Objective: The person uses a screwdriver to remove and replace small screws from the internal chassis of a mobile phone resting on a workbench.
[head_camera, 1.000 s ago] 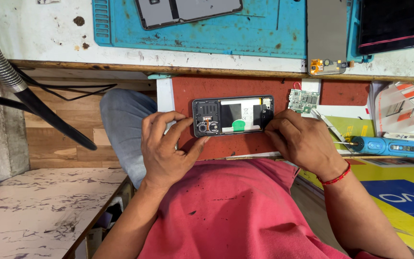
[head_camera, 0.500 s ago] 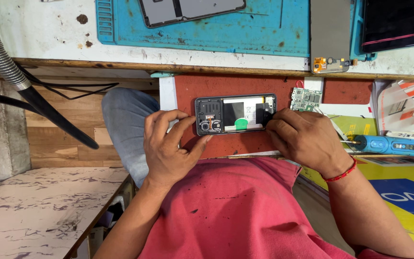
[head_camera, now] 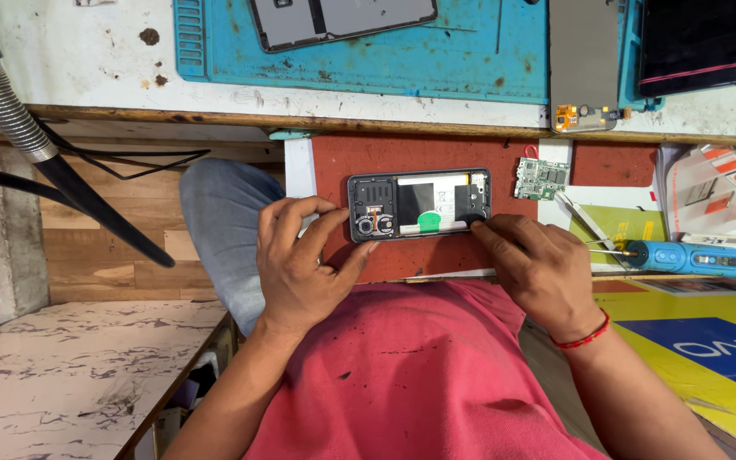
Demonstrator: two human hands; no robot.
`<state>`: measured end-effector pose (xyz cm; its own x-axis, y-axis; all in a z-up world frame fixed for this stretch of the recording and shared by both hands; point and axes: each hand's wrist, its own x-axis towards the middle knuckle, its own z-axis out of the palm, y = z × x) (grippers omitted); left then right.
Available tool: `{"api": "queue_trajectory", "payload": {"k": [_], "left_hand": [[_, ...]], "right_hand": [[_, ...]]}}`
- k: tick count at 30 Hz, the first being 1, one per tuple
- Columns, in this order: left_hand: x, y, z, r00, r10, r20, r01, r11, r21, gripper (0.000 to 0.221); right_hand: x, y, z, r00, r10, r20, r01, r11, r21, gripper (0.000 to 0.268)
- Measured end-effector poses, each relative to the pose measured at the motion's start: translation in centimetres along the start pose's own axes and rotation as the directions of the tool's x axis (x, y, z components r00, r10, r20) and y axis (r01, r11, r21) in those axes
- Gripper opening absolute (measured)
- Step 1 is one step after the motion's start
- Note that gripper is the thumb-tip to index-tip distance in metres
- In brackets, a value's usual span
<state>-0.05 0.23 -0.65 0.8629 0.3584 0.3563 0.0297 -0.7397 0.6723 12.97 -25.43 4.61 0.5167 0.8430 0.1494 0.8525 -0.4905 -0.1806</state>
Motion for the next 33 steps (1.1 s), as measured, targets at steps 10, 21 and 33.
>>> {"api": "queue_trajectory", "payload": {"k": [10,21,33], "left_hand": [[0.1,0.4,-0.3,1.0,-0.007,-0.003,0.007,1.0,0.003,0.041],[0.2,0.5,-0.2,1.0,0.02,-0.014,-0.02,1.0,0.011,0.042],[0.5,0.9,-0.2,1.0,0.004,-0.006,-0.004,1.0,0.02,0.041]], "right_hand": [[-0.4,-0.2,0.8,0.976,0.218,-0.018,-0.21,0.957,0.199,0.032],[-1.9,1.4,-3.2,0.829,0.553,0.078,-0.473,0.62,0.626,0.023],[-5.7,-2.8,1.0,0.812,0.342,0.473,-0.383,-0.3,0.874,0.047]]}}
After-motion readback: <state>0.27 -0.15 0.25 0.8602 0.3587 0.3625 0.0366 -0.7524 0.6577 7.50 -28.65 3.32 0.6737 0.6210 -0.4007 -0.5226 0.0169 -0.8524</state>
